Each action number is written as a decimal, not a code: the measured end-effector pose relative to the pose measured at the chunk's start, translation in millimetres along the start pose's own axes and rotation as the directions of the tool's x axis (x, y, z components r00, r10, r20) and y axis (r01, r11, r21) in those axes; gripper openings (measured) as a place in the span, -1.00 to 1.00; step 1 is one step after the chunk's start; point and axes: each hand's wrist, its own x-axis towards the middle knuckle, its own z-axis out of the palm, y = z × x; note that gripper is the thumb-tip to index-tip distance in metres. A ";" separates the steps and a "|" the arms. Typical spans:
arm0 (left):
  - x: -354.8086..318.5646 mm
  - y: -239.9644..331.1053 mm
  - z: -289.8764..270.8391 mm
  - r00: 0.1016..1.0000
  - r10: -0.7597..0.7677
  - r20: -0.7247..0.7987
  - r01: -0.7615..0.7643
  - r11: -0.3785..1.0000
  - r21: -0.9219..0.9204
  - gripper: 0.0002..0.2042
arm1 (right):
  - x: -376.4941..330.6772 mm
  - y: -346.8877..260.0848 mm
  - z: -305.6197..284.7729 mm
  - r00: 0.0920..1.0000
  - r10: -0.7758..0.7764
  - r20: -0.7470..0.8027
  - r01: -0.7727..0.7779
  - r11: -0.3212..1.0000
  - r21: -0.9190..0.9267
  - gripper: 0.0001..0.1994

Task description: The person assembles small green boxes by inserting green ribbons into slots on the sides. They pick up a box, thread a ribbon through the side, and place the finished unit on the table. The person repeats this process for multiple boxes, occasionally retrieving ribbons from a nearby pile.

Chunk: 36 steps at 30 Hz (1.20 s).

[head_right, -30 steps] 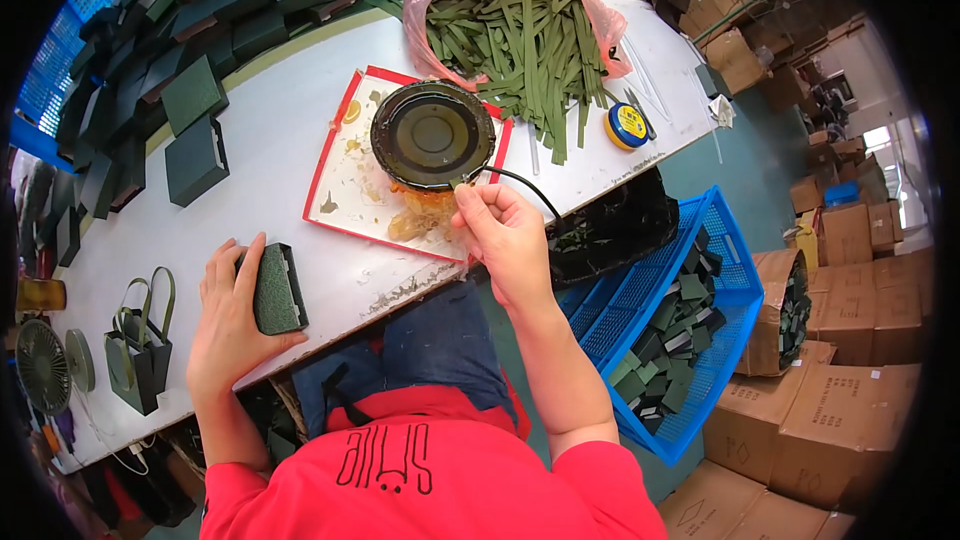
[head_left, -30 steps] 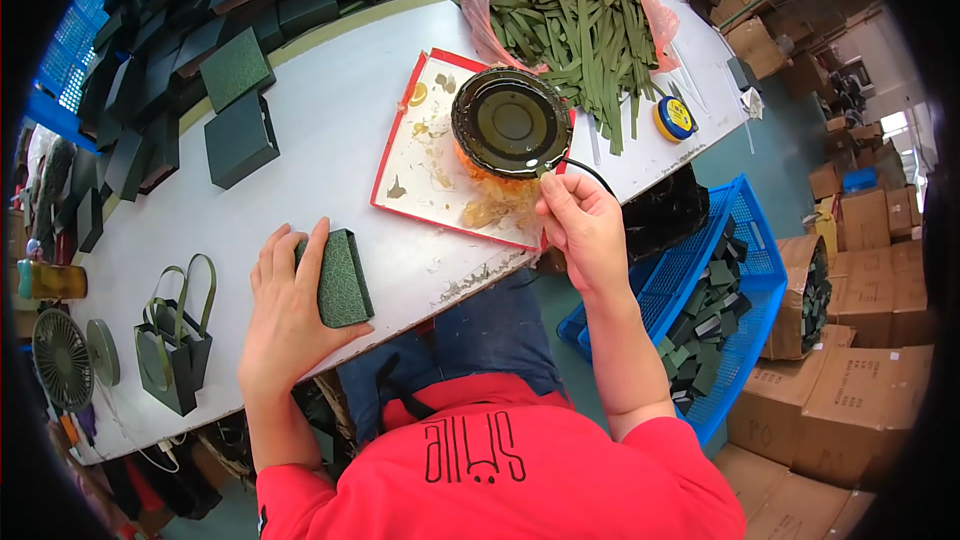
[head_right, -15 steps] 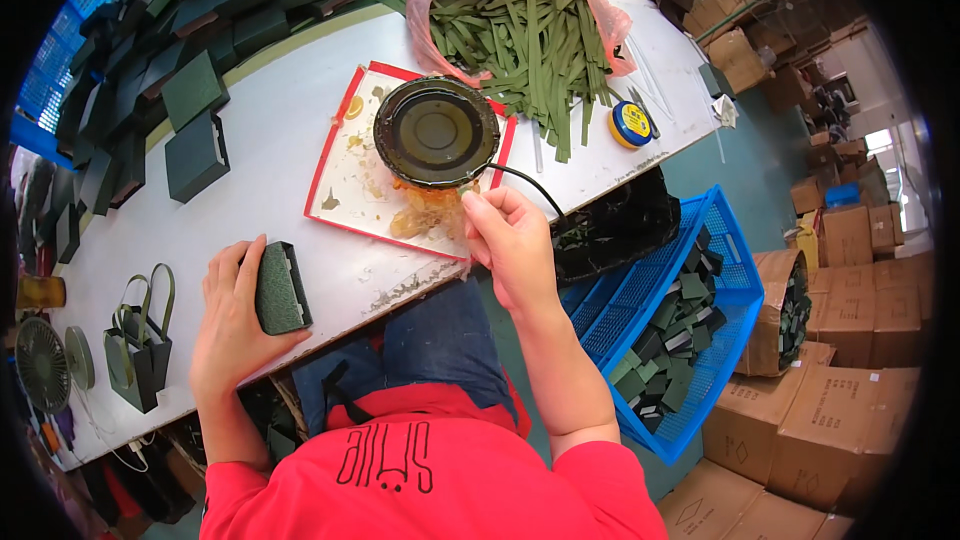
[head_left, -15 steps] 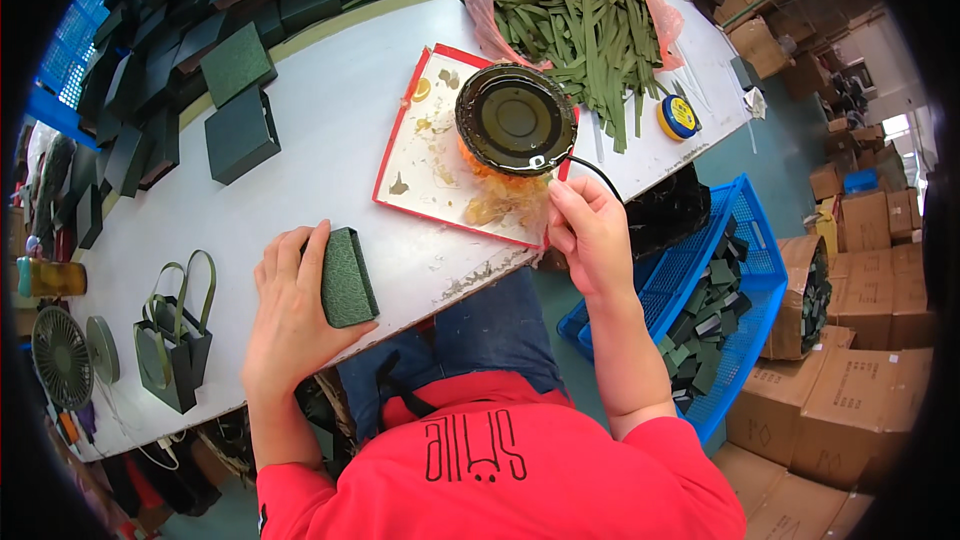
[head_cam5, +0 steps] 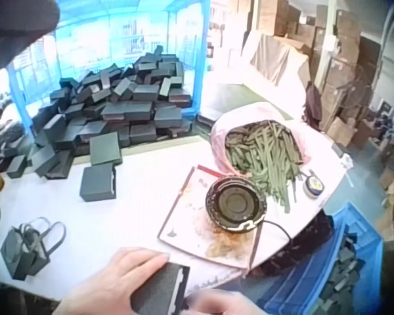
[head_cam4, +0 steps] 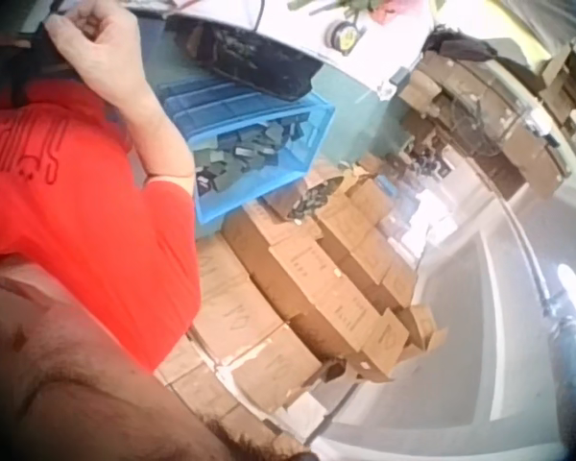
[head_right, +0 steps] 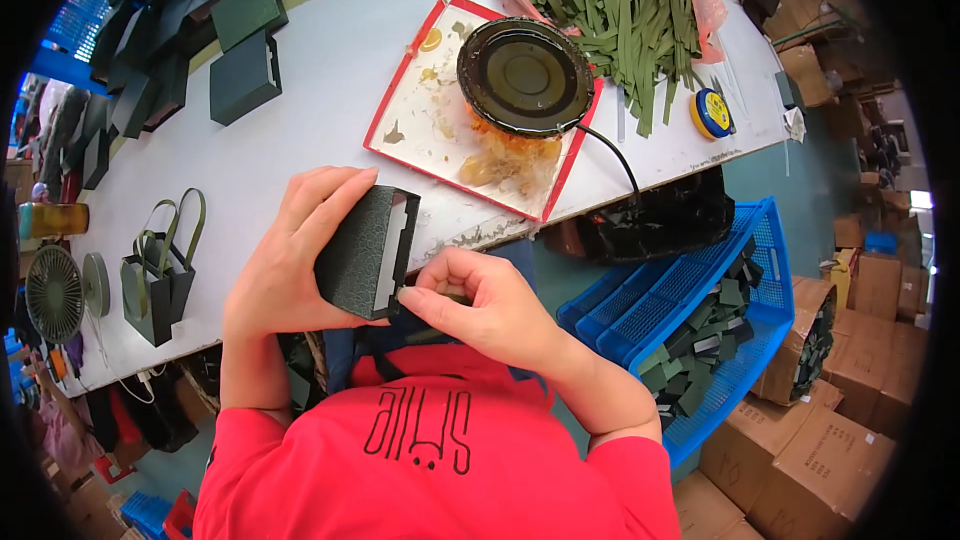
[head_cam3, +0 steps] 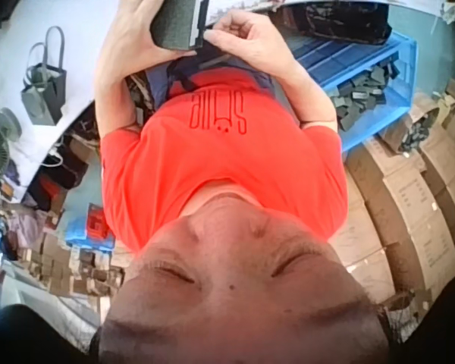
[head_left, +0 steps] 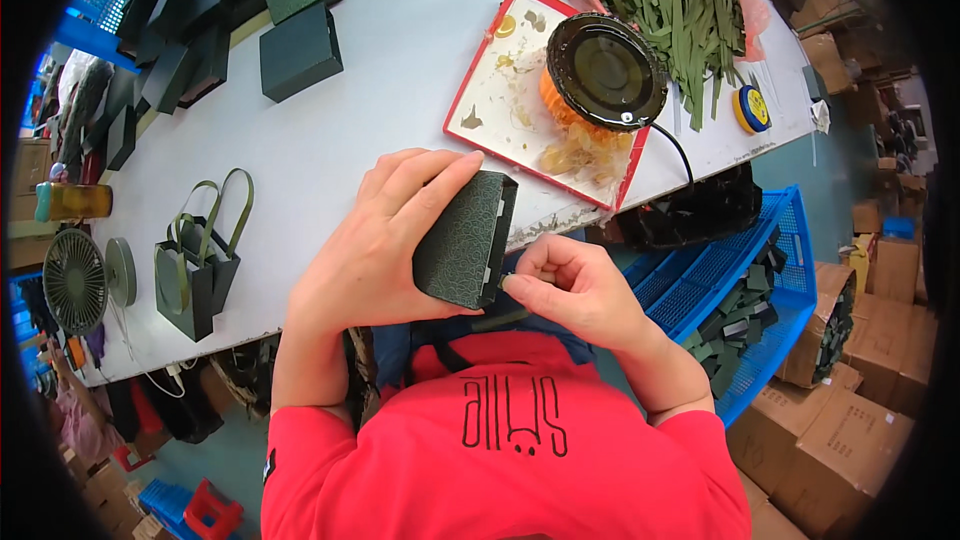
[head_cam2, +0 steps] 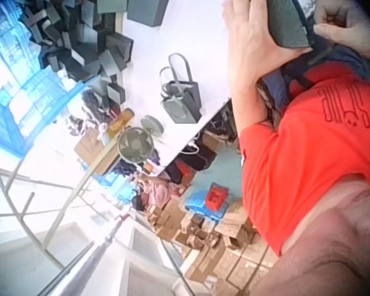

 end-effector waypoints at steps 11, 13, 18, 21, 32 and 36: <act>3.8 3.6 -0.3 0.998 0.052 0.023 -0.052 0.999 -0.003 -0.01 | 8.6 2.7 4.5 0.998 0.041 -0.038 -0.047 0.986 -0.159 -0.77; 4.1 3.8 0.6 0.998 0.064 0.026 -0.065 0.998 0.015 -0.02 | 9.2 2.6 6.0 0.998 0.023 -0.065 -0.039 0.963 -0.267 -0.76; 4.0 9.2 3.4 0.994 0.107 0.026 -0.109 0.991 0.081 -0.15 | 12.5 10.0 5.8 1.000 0.012 -0.021 -0.018 0.952 -0.306 -0.73; 3.0 11.4 4.5 0.994 0.101 0.040 -0.105 0.988 0.110 -0.17 | 14.4 17.5 2.3 0.999 0.050 0.004 -0.047 0.962 -0.270 -0.71; -6.0 3.6 0.5 0.998 -0.007 -0.056 0.011 0.998 0.068 -0.08 | 11.4 24.2 -10.1 0.792 -0.519 -0.323 0.449 0.852 -0.267 -0.73; -8.3 -0.6 0.6 0.994 -0.033 -0.101 0.040 0.997 0.072 -0.05 | -8.9 32.8 -11.1 0.790 -0.523 -0.322 0.458 0.851 -0.257 -0.85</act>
